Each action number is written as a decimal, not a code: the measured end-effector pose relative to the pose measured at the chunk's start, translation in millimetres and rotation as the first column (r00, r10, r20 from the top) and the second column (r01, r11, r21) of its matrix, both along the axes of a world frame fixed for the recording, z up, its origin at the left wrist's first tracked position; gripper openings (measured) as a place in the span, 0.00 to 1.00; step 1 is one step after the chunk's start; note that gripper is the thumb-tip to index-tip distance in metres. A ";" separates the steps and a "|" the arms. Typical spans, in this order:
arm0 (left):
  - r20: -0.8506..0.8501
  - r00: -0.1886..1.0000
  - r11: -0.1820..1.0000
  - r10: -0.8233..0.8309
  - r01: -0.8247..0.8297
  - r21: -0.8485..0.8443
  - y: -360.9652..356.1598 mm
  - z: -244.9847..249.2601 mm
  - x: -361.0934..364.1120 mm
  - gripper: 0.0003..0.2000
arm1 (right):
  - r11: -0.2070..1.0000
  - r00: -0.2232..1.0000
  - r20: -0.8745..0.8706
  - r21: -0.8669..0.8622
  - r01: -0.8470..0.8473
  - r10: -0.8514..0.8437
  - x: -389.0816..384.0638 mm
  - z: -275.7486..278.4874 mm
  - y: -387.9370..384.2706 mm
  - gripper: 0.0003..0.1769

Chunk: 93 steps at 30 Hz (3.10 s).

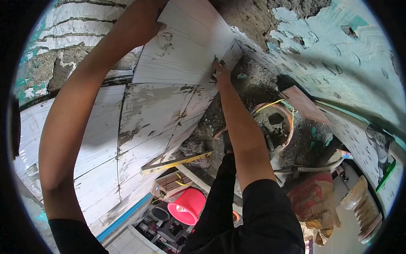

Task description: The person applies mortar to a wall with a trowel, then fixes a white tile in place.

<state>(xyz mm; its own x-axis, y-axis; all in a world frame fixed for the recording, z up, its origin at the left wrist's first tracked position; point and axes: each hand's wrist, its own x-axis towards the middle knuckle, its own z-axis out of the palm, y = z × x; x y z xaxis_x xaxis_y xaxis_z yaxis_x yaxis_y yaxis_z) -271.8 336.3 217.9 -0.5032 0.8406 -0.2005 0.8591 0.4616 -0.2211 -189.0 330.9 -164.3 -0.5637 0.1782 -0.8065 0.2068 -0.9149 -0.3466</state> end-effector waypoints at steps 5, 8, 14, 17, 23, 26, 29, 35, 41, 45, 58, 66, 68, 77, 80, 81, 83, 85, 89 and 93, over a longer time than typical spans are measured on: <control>-0.077 0.995 0.998 0.060 -0.061 -0.009 -0.6 1.9 8.0 0.17 | 0.990 0.976 -0.170 -0.052 0.130 -0.137 -6.8 -7.7 -8.5 0.32; -0.066 0.996 0.998 0.054 -0.055 -0.012 -0.8 4.6 11.0 0.16 | 0.992 0.979 -0.157 -0.021 0.127 -0.129 -8.0 -1.4 -11.1 0.27; -0.117 0.992 0.998 0.051 -0.056 -0.041 -4.7 1.7 7.2 0.17 | 0.995 0.984 -0.170 0.071 0.073 -0.060 -16.0 8.6 -11.9 0.29; -0.118 0.992 0.999 0.049 -0.051 -0.015 -5.2 6.9 17.2 0.18 | 0.994 0.985 -0.162 0.090 0.069 -0.054 -16.3 12.2 -14.4 0.32; -0.135 0.990 0.998 0.050 -0.055 -0.033 -8.3 -1.3 6.7 0.19 | 0.992 0.986 -0.130 0.066 0.112 -0.103 -16.3 20.5 -14.5 0.34; -0.110 0.993 0.999 0.048 -0.049 -0.014 -6.2 5.5 14.9 0.16 | 0.989 0.985 -0.130 0.076 0.127 -0.116 -18.6 18.8 -13.8 0.37; -0.152 0.988 0.998 -0.024 0.032 0.046 -12.5 -3.5 10.0 0.13 | 0.992 0.987 -0.134 0.086 0.095 -0.083 -16.7 12.0 -15.3 0.38; -0.136 0.990 0.999 0.046 -0.043 0.021 -9.0 -4.7 8.8 0.12 | 0.988 0.971 -0.189 0.020 0.151 -0.145 -16.4 -3.1 -18.8 0.41; -0.135 0.991 0.998 -0.022 0.031 0.062 -12.7 -2.7 12.3 0.12 | 0.990 0.976 -0.175 0.025 0.136 -0.129 -13.6 13.3 -15.6 0.38; -0.131 0.991 0.994 -0.041 0.053 0.090 -13.8 -8.7 3.3 0.12 | 0.994 0.975 -0.198 0.015 0.107 -0.102 -15.1 12.6 -13.4 0.38; -0.122 0.989 0.984 -0.083 0.100 0.145 -15.7 -7.5 6.6 0.13 | 0.991 0.960 -0.245 -0.037 0.128 -0.133 -14.8 10.2 -12.5 0.35; -0.176 0.980 0.991 -0.090 0.105 0.078 -13.9 -6.2 9.5 0.12 | 0.995 0.974 -0.205 -0.020 0.097 -0.099 -16.8 10.2 -10.0 0.36; -0.191 0.978 0.990 -0.088 0.108 0.095 -14.9 -3.6 16.1 0.12 | 0.995 0.970 -0.222 -0.023 0.093 -0.096 -16.3 9.9 -9.9 0.37; -0.207 0.975 0.993 -0.085 0.099 0.058 -15.6 -1.9 18.8 0.15 | 0.997 0.977 -0.204 -0.003 0.071 -0.070 -20.1 4.9 -10.5 0.39; -0.215 0.970 0.988 -0.112 0.132 0.081 -17.3 -3.1 18.3 0.15 | 0.995 0.980 -0.174 0.014 0.104 -0.100 -18.4 18.9 -11.9 0.38; -0.223 0.967 0.984 -0.122 0.147 0.097 -18.0 -3.6 17.5 0.15 | 0.992 0.979 -0.167 0.022 0.121 -0.116 -18.5 19.5 -13.1 0.37; -0.184 0.982 0.996 -0.052 0.064 0.061 -15.4 -4.2 13.3 0.15 | 0.991 0.979 -0.154 0.004 0.135 -0.133 -20.3 20.9 -12.8 0.36; -0.135 0.991 0.998 -0.023 0.032 0.063 -15.2 -16.5 -14.8 0.14 | 0.989 0.976 -0.163 -0.015 0.145 -0.145 -22.9 17.8 -10.9 0.36; -0.129 0.991 0.997 -0.027 0.036 0.067 -15.7 -13.6 -7.2 0.13 | 0.988 0.974 -0.170 -0.049 0.147 -0.153 -21.8 15.0 -10.1 0.35; -0.184 0.979 0.990 -0.084 0.102 0.094 -16.4 0.2 22.2 0.11 | 0.985 0.964 -0.203 -0.057 0.163 -0.172 -19.6 18.9 -10.7 0.35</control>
